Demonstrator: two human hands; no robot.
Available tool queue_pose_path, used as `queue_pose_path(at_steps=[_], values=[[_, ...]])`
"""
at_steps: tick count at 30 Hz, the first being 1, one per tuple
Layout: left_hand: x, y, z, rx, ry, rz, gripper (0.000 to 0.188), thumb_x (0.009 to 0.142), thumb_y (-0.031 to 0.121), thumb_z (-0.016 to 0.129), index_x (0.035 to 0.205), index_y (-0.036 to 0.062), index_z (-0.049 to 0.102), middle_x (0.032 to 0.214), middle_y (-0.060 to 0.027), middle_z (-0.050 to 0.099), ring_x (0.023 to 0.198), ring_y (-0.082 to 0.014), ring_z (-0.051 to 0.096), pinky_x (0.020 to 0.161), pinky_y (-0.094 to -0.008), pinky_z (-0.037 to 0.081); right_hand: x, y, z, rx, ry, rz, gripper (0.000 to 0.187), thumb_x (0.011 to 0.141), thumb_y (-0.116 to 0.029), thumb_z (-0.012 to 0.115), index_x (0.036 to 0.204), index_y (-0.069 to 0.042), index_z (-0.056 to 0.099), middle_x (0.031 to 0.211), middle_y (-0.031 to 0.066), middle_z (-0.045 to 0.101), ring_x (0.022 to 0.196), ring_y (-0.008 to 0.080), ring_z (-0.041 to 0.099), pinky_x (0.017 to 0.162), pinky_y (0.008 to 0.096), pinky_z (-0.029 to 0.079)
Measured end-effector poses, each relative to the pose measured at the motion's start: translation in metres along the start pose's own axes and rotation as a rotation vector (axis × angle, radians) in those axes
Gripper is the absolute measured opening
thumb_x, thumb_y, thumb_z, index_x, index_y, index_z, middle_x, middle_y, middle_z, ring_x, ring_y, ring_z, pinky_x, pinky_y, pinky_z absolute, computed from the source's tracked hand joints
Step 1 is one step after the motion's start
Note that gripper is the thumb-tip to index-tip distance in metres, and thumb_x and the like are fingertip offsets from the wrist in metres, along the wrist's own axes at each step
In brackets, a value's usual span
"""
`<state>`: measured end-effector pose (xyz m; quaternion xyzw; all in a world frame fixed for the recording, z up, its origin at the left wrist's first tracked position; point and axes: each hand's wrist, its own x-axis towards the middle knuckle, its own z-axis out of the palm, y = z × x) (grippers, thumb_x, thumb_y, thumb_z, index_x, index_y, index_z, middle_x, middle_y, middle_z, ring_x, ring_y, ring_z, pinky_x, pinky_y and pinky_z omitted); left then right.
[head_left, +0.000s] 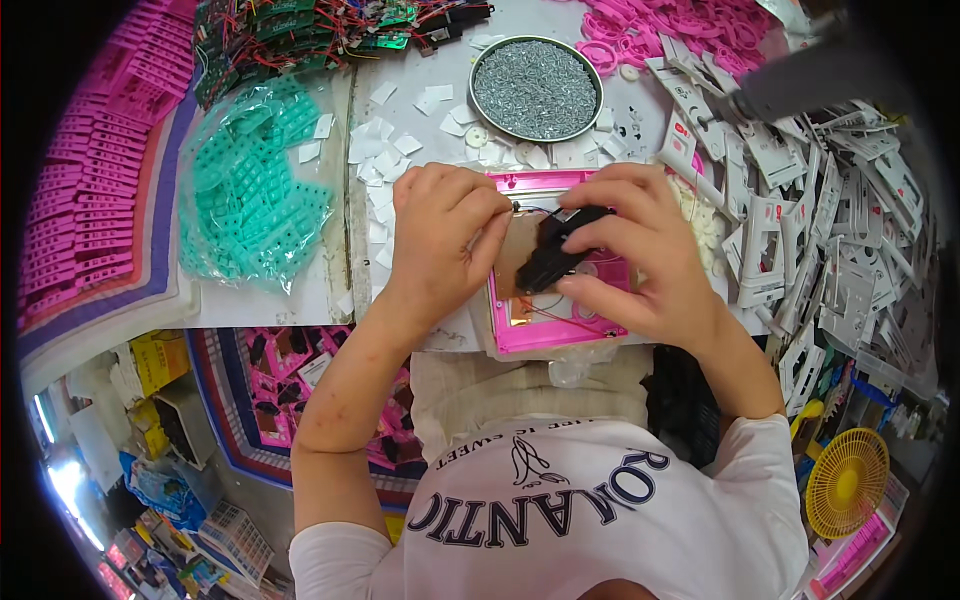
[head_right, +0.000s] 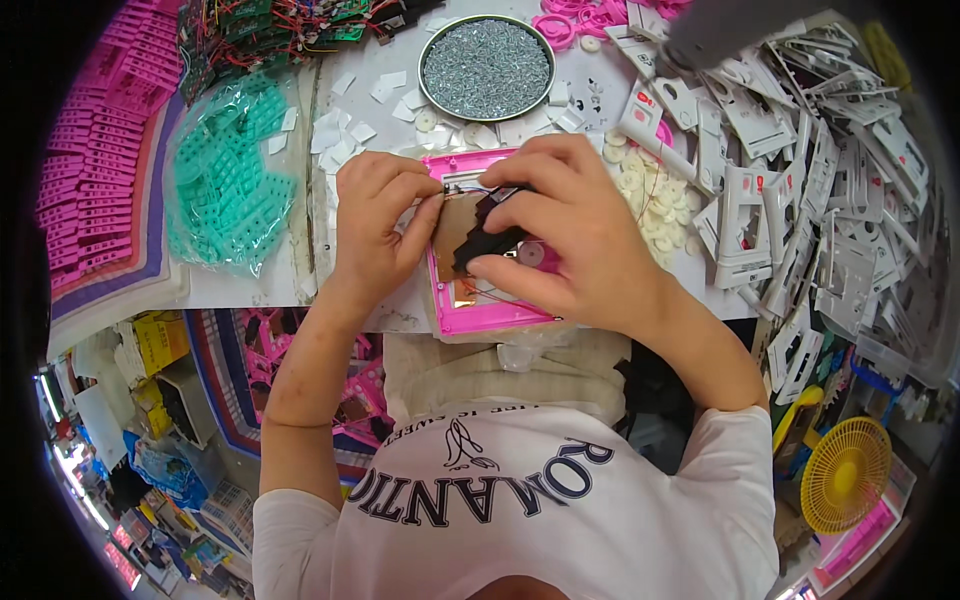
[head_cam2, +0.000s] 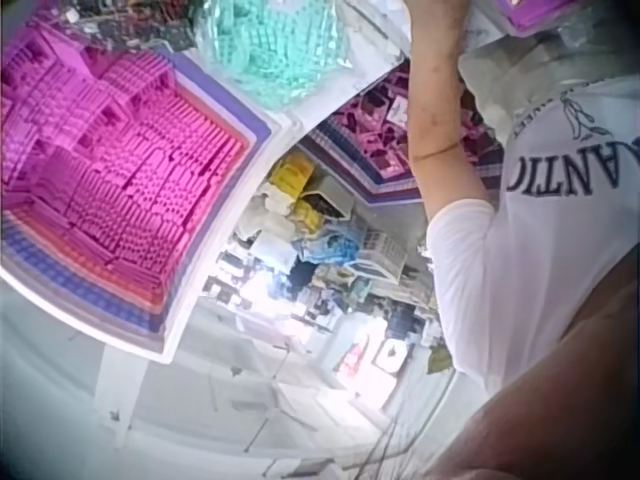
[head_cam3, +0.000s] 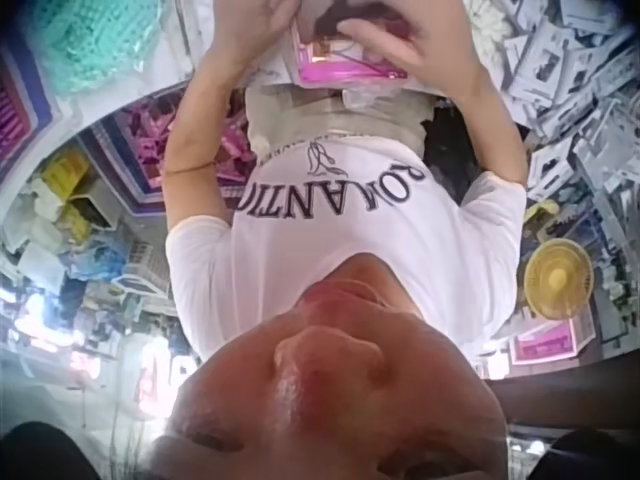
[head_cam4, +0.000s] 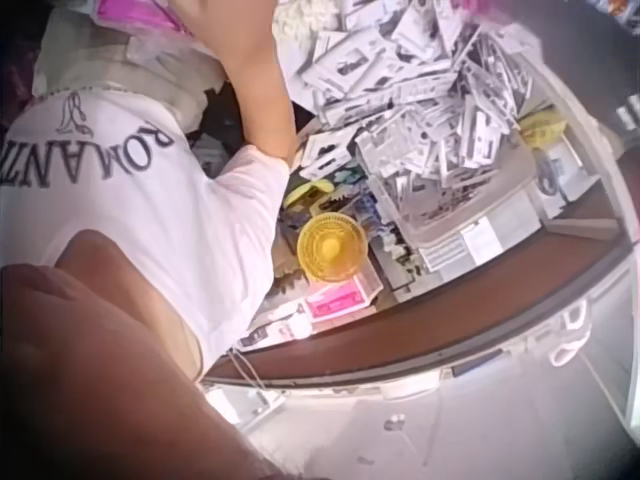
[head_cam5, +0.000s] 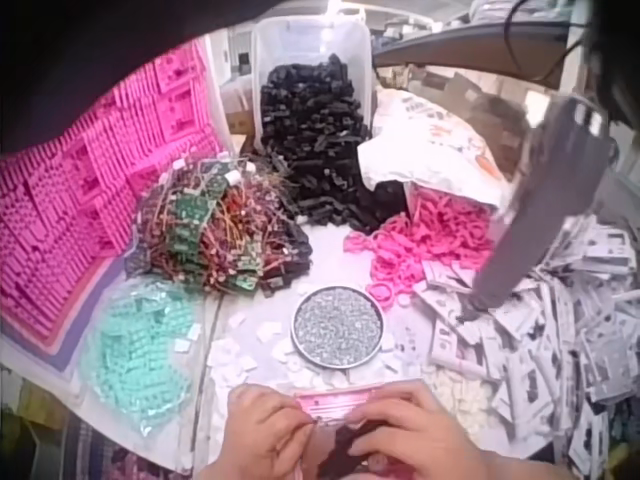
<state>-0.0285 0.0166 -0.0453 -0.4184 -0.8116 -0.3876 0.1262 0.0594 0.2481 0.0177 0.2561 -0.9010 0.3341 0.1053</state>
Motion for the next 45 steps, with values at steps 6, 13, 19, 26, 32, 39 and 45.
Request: queue_pose_path(at_steps=[6, 13, 19, 26, 32, 39, 45], values=[[0.011, 0.007, -0.006, -0.043, -0.096, 0.051, 0.014, 0.080, 0.012, 0.074, 0.093, 0.0138, 0.068, 0.096, -0.0008, 0.065, 0.096, -0.0238, 0.058, 0.091, -0.0431, 0.037, -0.008, 0.020, 0.006, -0.047, -0.056, 0.089, 0.063, 0.068, -0.022, 0.087, 0.124, -0.007, 0.063, 0.121, 0.0123, 0.066, 0.116, 0.0369, 0.057, 0.100, 0.0464, 0.048], [0.031, 0.004, -0.018, -0.039, -0.316, 0.188, 0.015, 0.079, 0.013, 0.076, 0.091, 0.0128, 0.067, 0.093, -0.0022, 0.063, 0.093, -0.0249, 0.058, 0.091, -0.0425, 0.039, -0.004, 0.031, 0.002, -0.037, -0.204, 0.032, 0.055, 0.070, -0.029, 0.085, 0.116, -0.006, 0.066, 0.104, 0.0108, 0.067, 0.100, 0.0328, 0.061, 0.089, 0.0433, 0.051], [0.045, 0.002, -0.027, -0.021, -0.428, 0.234, 0.018, 0.077, 0.009, 0.077, 0.091, 0.0107, 0.067, 0.091, -0.0038, 0.061, 0.089, -0.0258, 0.059, 0.089, -0.0412, 0.041, 0.001, 0.025, 0.003, -0.084, -0.207, 0.047, 0.052, 0.071, -0.032, 0.084, 0.112, -0.006, 0.066, 0.095, 0.0096, 0.066, 0.092, 0.0314, 0.061, 0.083, 0.0424, 0.051], [0.040, 0.005, -0.024, 0.099, -0.372, 0.189, 0.018, 0.076, 0.007, 0.076, 0.090, 0.0102, 0.064, 0.090, -0.0036, 0.061, 0.088, -0.0254, 0.059, 0.087, -0.0404, 0.040, -0.002, 0.017, 0.016, -0.078, -0.102, 0.029, 0.054, 0.070, -0.024, 0.085, 0.116, -0.005, 0.064, 0.112, 0.0106, 0.062, 0.101, 0.0315, 0.057, 0.088, 0.0413, 0.050], [0.035, -0.001, -0.024, -0.039, -0.381, 0.147, 0.016, 0.079, 0.008, 0.074, 0.090, 0.0104, 0.062, 0.090, -0.0040, 0.059, 0.086, -0.0257, 0.058, 0.088, -0.0400, 0.039, -0.004, 0.014, 0.015, 0.009, -0.100, 0.132, 0.064, 0.068, -0.017, 0.085, 0.124, -0.004, 0.057, 0.111, 0.0100, 0.063, 0.103, 0.0327, 0.056, 0.091, 0.0423, 0.050], [0.047, 0.004, -0.022, -0.076, -0.517, 0.252, 0.011, 0.082, 0.009, 0.072, 0.089, 0.0100, 0.063, 0.087, -0.0044, 0.056, 0.085, -0.0262, 0.058, 0.087, -0.0417, 0.043, -0.005, 0.016, 0.016, -0.029, -0.122, 0.101, 0.063, 0.069, -0.018, 0.085, 0.123, -0.004, 0.057, 0.110, 0.0104, 0.064, 0.103, 0.0333, 0.056, 0.089, 0.0425, 0.051], [0.056, 0.011, -0.024, 0.024, -0.596, 0.311, 0.010, 0.081, 0.008, 0.070, 0.085, 0.0095, 0.062, 0.084, -0.0051, 0.056, 0.085, -0.0253, 0.059, 0.086, -0.0398, 0.046, -0.005, 0.019, 0.017, -0.042, -0.137, 0.074, 0.058, 0.070, -0.020, 0.085, 0.119, -0.006, 0.058, 0.108, 0.0100, 0.063, 0.102, 0.0331, 0.057, 0.088, 0.0426, 0.051]])
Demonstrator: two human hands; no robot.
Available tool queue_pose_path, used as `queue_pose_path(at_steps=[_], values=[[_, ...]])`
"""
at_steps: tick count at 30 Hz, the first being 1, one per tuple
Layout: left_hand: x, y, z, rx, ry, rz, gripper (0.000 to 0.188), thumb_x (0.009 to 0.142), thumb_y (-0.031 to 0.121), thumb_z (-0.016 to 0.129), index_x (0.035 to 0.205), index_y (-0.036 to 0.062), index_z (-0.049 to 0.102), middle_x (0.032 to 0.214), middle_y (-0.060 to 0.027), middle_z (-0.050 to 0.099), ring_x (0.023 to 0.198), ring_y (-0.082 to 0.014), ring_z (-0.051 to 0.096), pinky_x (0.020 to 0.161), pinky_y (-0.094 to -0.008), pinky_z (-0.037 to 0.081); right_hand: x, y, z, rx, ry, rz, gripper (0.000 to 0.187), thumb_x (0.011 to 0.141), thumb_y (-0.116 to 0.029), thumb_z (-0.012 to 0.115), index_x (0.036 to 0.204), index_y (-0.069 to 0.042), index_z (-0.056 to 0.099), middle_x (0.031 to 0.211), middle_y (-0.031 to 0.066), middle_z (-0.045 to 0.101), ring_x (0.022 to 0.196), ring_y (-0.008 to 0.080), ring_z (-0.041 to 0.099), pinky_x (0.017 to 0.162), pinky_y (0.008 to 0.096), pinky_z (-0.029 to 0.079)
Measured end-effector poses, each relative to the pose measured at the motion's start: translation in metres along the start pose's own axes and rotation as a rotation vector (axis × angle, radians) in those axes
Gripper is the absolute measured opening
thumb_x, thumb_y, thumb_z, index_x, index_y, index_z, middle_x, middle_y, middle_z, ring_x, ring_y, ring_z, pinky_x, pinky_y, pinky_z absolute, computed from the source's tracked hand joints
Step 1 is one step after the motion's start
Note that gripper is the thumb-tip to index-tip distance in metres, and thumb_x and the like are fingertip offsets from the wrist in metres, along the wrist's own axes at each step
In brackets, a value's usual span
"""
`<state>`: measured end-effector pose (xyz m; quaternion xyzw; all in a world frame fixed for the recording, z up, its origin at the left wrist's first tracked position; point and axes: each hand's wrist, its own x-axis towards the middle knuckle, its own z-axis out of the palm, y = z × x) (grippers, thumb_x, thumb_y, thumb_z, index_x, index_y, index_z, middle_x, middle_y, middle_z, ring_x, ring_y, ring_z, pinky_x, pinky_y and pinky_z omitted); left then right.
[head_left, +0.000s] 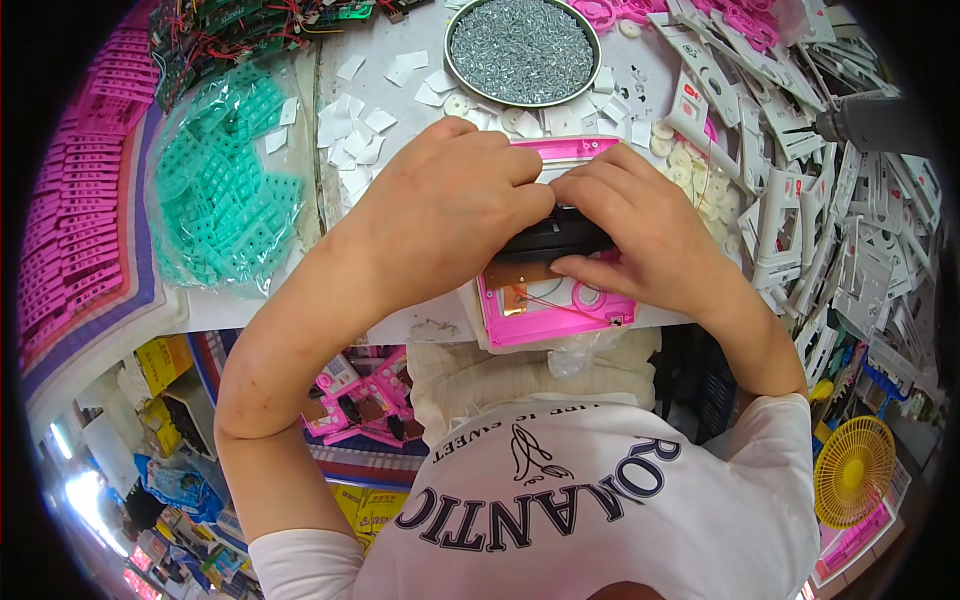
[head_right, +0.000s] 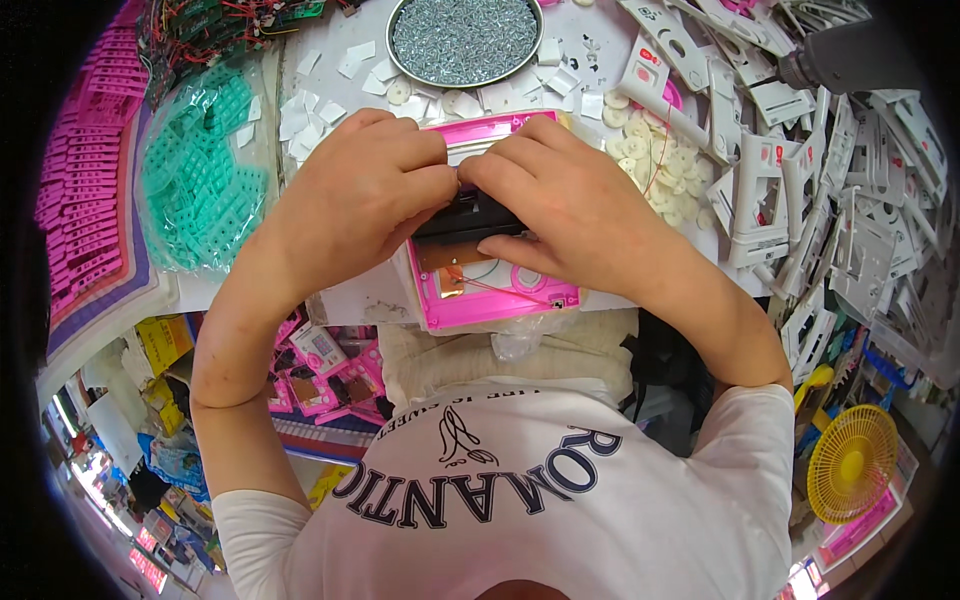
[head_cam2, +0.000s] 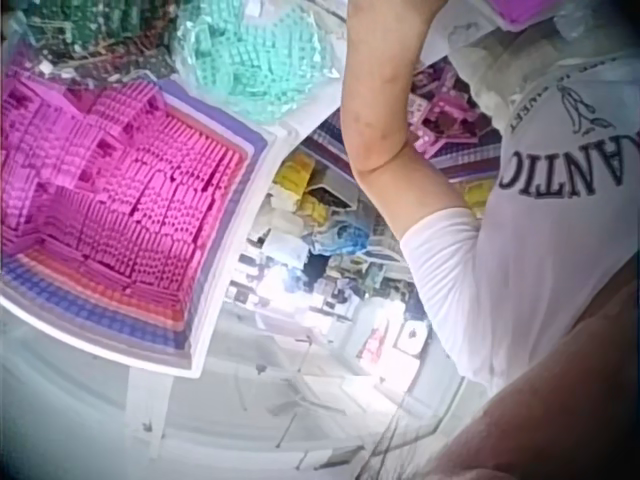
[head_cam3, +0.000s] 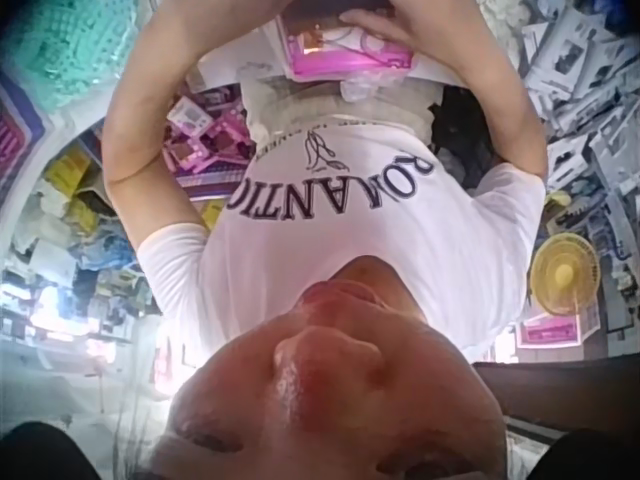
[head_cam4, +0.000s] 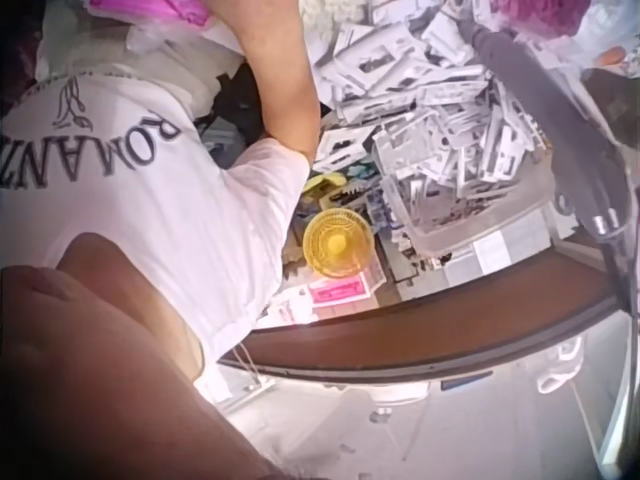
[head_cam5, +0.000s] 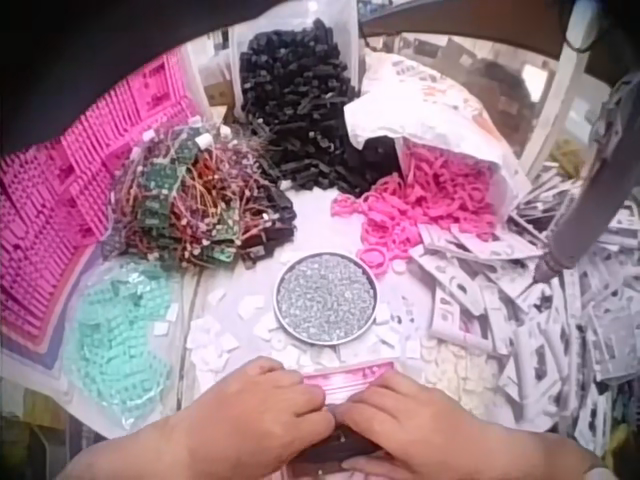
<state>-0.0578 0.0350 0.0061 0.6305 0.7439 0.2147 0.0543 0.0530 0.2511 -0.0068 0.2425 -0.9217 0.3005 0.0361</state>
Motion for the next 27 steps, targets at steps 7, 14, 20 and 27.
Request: queue_pose_path(at_steps=[7, 14, 20, 27], values=[[0.005, 0.010, -0.006, 0.074, -0.017, -0.024, 0.011, 0.079, 0.009, 0.070, 0.083, 0.0081, 0.060, 0.081, -0.0060, 0.058, 0.080, -0.0269, 0.062, 0.073, -0.0391, 0.050, 0.001, -0.004, -0.004, -0.062, -0.021, -0.018, 0.050, 0.071, -0.021, 0.084, 0.114, -0.010, 0.062, 0.108, 0.0067, 0.064, 0.101, 0.0307, 0.057, 0.085, 0.0405, 0.053], [-0.007, 0.015, 0.003, -0.061, 0.082, -0.143, 0.014, 0.080, 0.007, 0.073, 0.092, 0.0070, 0.066, 0.084, -0.0086, 0.061, 0.079, -0.0312, 0.063, 0.066, -0.0413, 0.052, -0.006, -0.006, 0.000, -0.129, 0.013, -0.031, 0.048, 0.072, -0.022, 0.082, 0.115, -0.015, 0.064, 0.112, 0.0015, 0.065, 0.101, 0.0274, 0.060, 0.071, 0.0367, 0.059], [-0.016, 0.024, 0.004, -0.236, 0.087, -0.270, 0.016, 0.083, 0.003, 0.070, 0.099, 0.0022, 0.071, 0.082, -0.0110, 0.065, 0.071, -0.0278, 0.064, 0.063, -0.0367, 0.053, -0.002, -0.015, -0.001, -0.252, -0.021, -0.030, 0.040, 0.075, -0.024, 0.078, 0.110, -0.015, 0.063, 0.111, 0.0005, 0.066, 0.104, 0.0260, 0.062, 0.064, 0.0344, 0.061], [-0.002, 0.016, 0.003, -0.637, -0.028, -0.689, 0.019, 0.090, 0.013, 0.071, 0.083, -0.0050, 0.070, 0.069, -0.0099, 0.067, 0.059, -0.0110, 0.061, 0.054, -0.0272, 0.048, -0.001, -0.021, -0.002, -0.309, -0.019, -0.039, 0.034, 0.076, -0.021, 0.075, 0.107, -0.013, 0.063, 0.108, 0.0022, 0.066, 0.100, 0.0256, 0.063, 0.061, 0.0346, 0.061]])
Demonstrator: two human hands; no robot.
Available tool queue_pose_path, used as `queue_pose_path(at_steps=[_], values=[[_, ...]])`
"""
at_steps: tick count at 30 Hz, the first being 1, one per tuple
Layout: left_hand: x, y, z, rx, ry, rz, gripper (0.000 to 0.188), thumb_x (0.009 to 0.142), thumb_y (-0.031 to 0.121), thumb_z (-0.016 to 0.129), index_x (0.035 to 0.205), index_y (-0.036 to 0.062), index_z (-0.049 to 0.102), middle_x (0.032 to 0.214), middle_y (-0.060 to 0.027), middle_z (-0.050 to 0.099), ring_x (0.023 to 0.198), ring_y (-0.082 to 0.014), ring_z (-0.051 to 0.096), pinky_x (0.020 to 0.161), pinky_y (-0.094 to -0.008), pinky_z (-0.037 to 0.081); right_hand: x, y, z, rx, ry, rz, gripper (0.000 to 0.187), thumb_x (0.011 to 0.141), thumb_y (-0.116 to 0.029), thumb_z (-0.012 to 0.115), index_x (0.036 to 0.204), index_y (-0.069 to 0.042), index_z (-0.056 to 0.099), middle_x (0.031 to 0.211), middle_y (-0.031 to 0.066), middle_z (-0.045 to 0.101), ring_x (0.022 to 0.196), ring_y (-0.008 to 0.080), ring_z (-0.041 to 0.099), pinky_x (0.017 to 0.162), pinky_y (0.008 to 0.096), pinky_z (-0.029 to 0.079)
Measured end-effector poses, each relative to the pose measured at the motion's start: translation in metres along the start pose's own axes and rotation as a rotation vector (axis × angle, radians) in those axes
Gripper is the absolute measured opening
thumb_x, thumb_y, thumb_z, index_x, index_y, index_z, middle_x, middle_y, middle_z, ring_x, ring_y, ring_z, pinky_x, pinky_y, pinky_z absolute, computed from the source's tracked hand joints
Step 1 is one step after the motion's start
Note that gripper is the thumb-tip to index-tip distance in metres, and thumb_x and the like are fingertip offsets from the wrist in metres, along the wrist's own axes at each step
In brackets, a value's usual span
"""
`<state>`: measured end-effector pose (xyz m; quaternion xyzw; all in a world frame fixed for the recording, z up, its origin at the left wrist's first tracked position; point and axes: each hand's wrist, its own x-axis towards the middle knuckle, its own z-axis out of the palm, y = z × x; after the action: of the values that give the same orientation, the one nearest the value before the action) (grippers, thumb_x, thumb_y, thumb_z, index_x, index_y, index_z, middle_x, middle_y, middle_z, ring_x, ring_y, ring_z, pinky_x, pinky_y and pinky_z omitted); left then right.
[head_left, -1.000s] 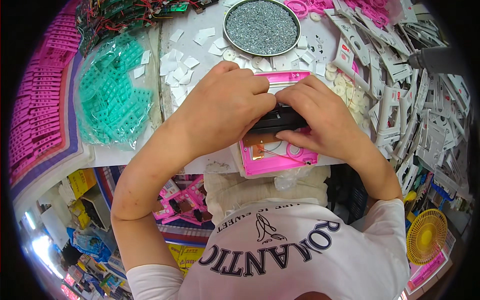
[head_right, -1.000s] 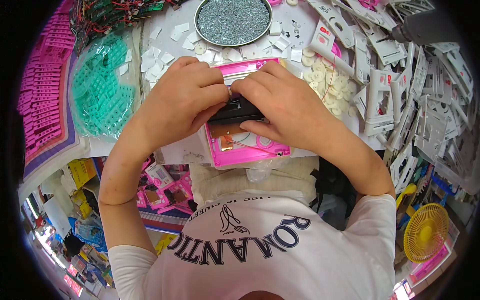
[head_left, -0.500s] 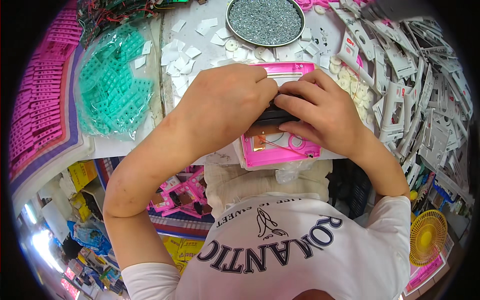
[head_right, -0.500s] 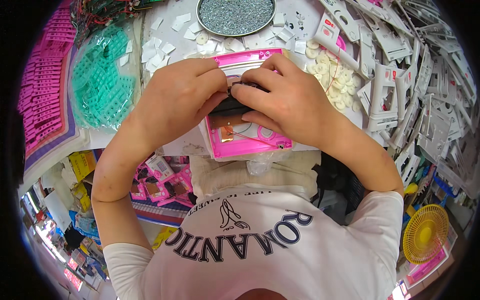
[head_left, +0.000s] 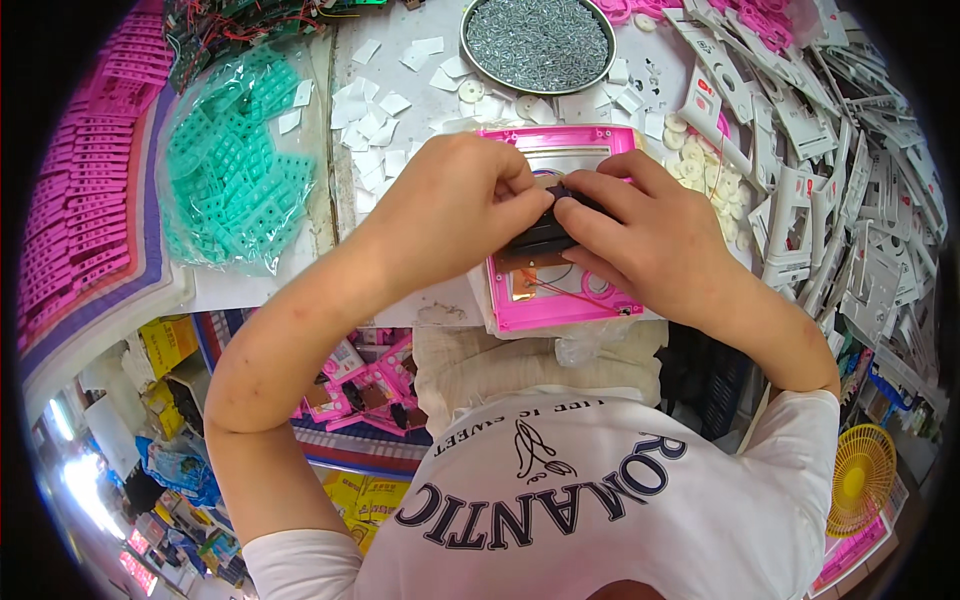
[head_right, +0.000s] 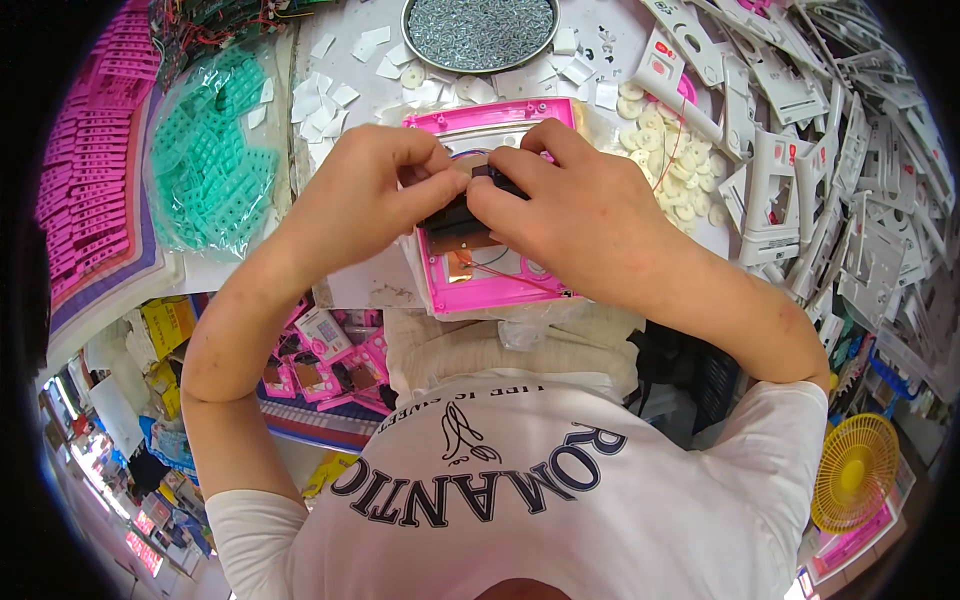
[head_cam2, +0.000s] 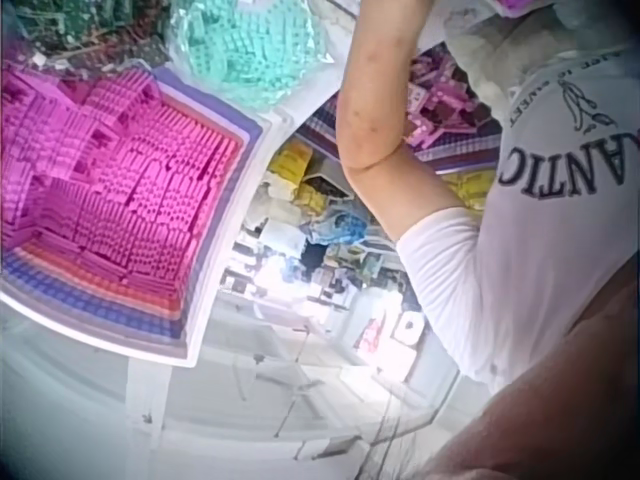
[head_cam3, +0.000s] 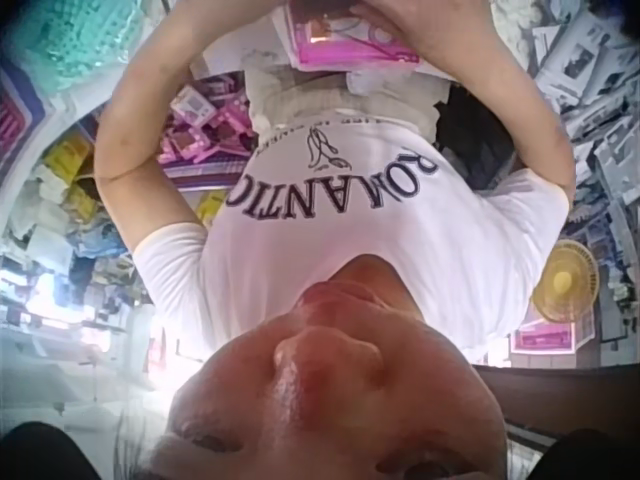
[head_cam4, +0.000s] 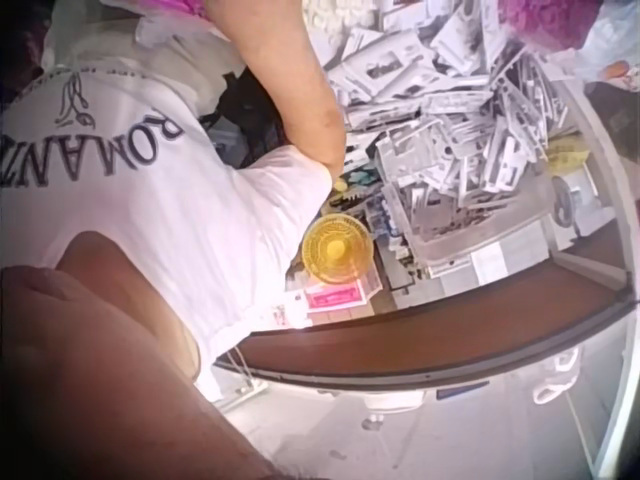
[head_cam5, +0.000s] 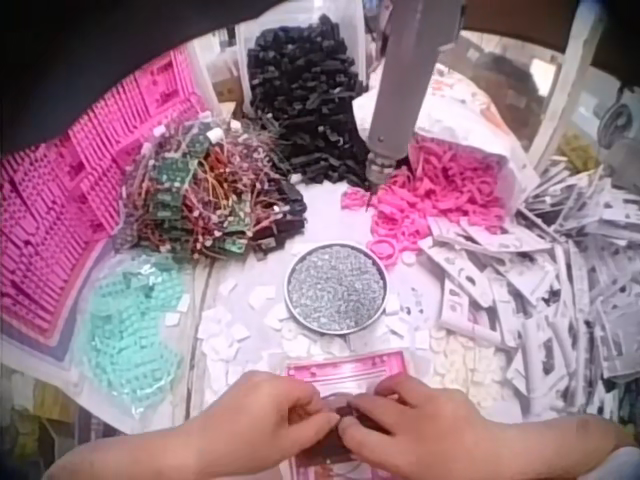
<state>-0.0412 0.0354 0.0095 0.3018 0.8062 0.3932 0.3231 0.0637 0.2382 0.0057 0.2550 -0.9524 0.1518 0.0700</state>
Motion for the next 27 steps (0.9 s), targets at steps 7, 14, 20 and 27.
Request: queue_pose_path(at_steps=[7, 14, 20, 27], values=[[0.015, 0.003, -0.007, 0.157, -0.077, 0.103, 0.015, 0.084, 0.011, 0.070, 0.082, -0.0037, 0.068, 0.067, -0.0083, 0.064, 0.060, -0.0151, 0.060, 0.058, -0.0312, 0.049, -0.002, 0.000, 0.003, 0.015, 0.056, -0.031, 0.036, 0.074, -0.017, 0.073, 0.107, -0.008, 0.063, 0.106, 0.0039, 0.066, 0.092, 0.0232, 0.063, 0.061, 0.0321, 0.058], [0.025, 0.006, -0.012, 0.115, -0.222, 0.027, 0.015, 0.084, 0.011, 0.069, 0.086, -0.0040, 0.068, 0.068, -0.0079, 0.064, 0.061, -0.0138, 0.058, 0.059, -0.0318, 0.048, 0.000, 0.000, 0.003, 0.045, 0.074, -0.039, 0.033, 0.073, -0.014, 0.073, 0.105, -0.008, 0.064, 0.105, 0.0048, 0.067, 0.091, 0.0222, 0.063, 0.061, 0.0310, 0.057], [0.029, 0.010, -0.015, 0.112, -0.260, -0.007, 0.015, 0.086, 0.010, 0.067, 0.088, -0.0041, 0.068, 0.069, -0.0075, 0.065, 0.061, -0.0122, 0.058, 0.057, -0.0312, 0.048, -0.001, -0.004, 0.004, 0.017, 0.054, 0.012, 0.034, 0.072, -0.015, 0.073, 0.104, -0.008, 0.064, 0.104, 0.0049, 0.066, 0.094, 0.0228, 0.062, 0.062, 0.0306, 0.057], [0.032, 0.007, -0.017, 0.081, -0.295, 0.020, 0.014, 0.086, 0.010, 0.067, 0.086, -0.0035, 0.067, 0.069, -0.0070, 0.063, 0.061, -0.0117, 0.056, 0.056, -0.0298, 0.046, 0.000, -0.001, 0.004, 0.070, 0.057, 0.016, 0.036, 0.072, -0.014, 0.072, 0.106, -0.007, 0.063, 0.104, 0.0055, 0.065, 0.098, 0.0246, 0.062, 0.064, 0.0314, 0.057]])
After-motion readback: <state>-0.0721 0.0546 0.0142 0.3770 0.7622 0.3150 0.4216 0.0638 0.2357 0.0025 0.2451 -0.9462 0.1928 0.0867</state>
